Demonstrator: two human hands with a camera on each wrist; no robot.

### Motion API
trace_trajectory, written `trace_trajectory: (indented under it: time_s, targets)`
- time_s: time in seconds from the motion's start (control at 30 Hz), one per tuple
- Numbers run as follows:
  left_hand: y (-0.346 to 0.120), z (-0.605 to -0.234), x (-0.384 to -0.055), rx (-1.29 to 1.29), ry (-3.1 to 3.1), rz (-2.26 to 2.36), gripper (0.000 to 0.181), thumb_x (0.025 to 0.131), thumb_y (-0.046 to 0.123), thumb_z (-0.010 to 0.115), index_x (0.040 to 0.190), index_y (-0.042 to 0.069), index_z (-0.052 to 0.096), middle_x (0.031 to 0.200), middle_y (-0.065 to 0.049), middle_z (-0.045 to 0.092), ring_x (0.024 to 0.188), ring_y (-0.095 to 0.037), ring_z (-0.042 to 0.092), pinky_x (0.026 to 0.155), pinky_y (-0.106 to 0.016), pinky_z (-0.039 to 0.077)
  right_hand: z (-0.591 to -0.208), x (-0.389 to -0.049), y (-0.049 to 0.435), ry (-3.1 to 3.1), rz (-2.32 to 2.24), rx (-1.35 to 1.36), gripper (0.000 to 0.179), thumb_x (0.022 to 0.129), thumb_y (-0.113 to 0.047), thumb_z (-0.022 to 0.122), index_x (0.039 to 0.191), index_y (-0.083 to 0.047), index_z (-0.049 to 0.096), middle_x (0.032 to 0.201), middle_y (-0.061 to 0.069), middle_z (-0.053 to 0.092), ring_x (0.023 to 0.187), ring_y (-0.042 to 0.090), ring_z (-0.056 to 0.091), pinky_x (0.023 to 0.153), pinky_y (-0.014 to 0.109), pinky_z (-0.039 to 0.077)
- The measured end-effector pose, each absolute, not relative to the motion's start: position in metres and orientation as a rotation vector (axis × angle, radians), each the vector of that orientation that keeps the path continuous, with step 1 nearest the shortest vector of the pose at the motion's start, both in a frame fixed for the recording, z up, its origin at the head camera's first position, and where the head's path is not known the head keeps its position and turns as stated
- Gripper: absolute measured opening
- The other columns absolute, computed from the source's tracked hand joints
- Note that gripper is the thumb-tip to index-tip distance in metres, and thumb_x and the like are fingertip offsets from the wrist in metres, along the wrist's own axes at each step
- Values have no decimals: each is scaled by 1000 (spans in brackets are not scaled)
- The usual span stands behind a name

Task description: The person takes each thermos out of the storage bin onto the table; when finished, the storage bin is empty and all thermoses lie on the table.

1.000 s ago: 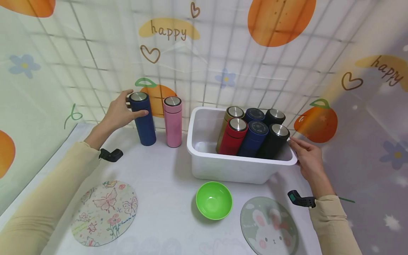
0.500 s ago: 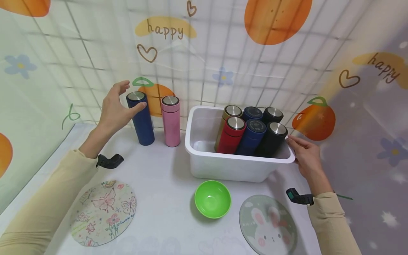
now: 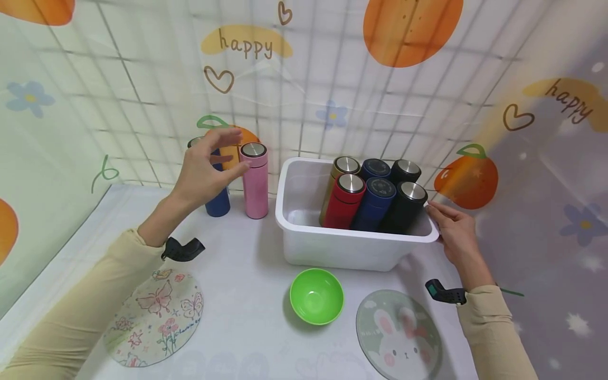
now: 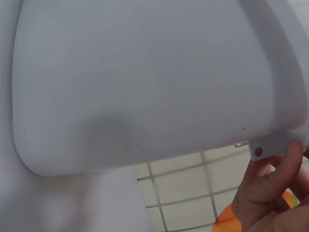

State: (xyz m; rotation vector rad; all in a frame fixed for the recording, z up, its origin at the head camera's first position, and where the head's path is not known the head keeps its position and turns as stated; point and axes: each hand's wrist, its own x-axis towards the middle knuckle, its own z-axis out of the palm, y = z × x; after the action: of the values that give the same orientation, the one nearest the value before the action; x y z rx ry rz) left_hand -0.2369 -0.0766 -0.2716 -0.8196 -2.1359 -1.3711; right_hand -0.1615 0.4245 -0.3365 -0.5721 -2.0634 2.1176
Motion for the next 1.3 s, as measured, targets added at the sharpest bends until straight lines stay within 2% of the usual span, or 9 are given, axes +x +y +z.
trace_trajectory:
  time_s: [0.3, 0.6, 0.7, 0.83, 1.03, 1.3]
  targets:
    - [-34, -270, -221, -942, -2236, -1424, 59, 83, 19, 83, 135, 5, 58, 130, -7, 63, 119, -17, 59, 93, -35, 54, -337, -161, 424, -2058, 2121, -581, 36, 82, -33, 81, 117, -24, 77, 111, -5, 54, 88, 9, 57, 67, 20, 56]
    - [5, -273, -206, -990, -2269, -1508, 60, 84, 18, 82, 137, 9, 57, 131, -4, 63, 117, -16, 59, 89, -31, 55, -340, -161, 425, -2037, 2138, -552, 29, 85, -29, 79, 114, -23, 78, 110, -5, 56, 85, 9, 58, 65, 21, 57]
    - [13, -273, -204, -994, -2292, -1517, 59, 84, 19, 82, 137, 10, 57, 131, -2, 62, 116, -14, 59, 89, -29, 55, -339, -161, 426, -2036, 2131, -544, 35, 84, -31, 80, 118, -22, 76, 111, -5, 55, 86, 8, 59, 66, 20, 57]
    - [22, -275, -203, -1000, -2312, -1534, 58, 85, 19, 81, 136, 9, 57, 130, -3, 62, 117, -16, 59, 89, -30, 55, -338, -162, 426, -2050, 2110, -544, 36, 84, -32, 79, 119, -23, 76, 111, -5, 54, 86, 9, 58, 66, 20, 57]
    - [33, -282, -209, -993, -2386, -1593, 61, 85, 22, 80, 138, 9, 54, 133, -3, 59, 118, -16, 58, 91, -34, 55, -338, -164, 425, -2057, 2110, -559, 26, 86, -30, 78, 112, -25, 79, 109, -4, 55, 81, 9, 59, 63, 21, 56]
    - [50, -290, -215, -974, -2469, -1636, 63, 86, 25, 80, 140, 8, 53, 134, -10, 58, 122, -24, 58, 91, -34, 54, -338, -163, 423, -2062, 2092, -605, 44, 80, -37, 81, 122, -25, 74, 112, -5, 53, 86, 9, 58, 68, 19, 56]
